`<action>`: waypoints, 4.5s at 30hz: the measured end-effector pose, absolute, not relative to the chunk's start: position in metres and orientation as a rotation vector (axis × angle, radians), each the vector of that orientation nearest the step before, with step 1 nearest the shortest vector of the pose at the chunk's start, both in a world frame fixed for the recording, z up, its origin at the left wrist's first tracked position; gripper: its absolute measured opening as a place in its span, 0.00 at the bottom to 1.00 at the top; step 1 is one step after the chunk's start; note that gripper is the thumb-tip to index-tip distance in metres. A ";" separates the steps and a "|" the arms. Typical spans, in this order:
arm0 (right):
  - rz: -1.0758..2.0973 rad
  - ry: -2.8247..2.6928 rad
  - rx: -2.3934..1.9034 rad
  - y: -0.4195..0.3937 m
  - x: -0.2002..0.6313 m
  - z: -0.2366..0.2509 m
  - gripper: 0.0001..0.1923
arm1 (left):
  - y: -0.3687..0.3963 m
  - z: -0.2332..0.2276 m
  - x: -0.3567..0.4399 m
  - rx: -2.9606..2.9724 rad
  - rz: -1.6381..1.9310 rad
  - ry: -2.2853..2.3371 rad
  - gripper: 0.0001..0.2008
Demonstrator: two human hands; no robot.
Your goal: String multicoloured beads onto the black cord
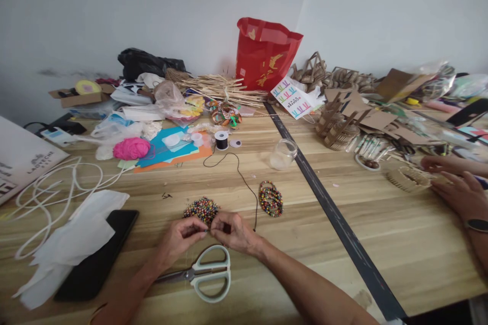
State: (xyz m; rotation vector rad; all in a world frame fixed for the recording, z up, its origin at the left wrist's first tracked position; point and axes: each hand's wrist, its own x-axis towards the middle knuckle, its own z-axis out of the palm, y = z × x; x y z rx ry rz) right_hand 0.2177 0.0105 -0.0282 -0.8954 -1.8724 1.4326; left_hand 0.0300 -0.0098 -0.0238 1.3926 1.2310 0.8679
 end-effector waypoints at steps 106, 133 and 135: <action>0.924 -2.696 -1.303 0.042 0.271 0.033 0.08 | -0.009 -0.015 0.013 1.592 0.788 1.124 0.08; 0.699 -2.265 -0.806 0.000 0.205 -0.027 0.04 | -0.007 -0.027 0.015 1.602 0.783 1.231 0.05; 0.678 -2.280 -0.808 0.000 0.206 -0.028 0.05 | -0.007 -0.026 0.016 1.614 0.788 1.247 0.06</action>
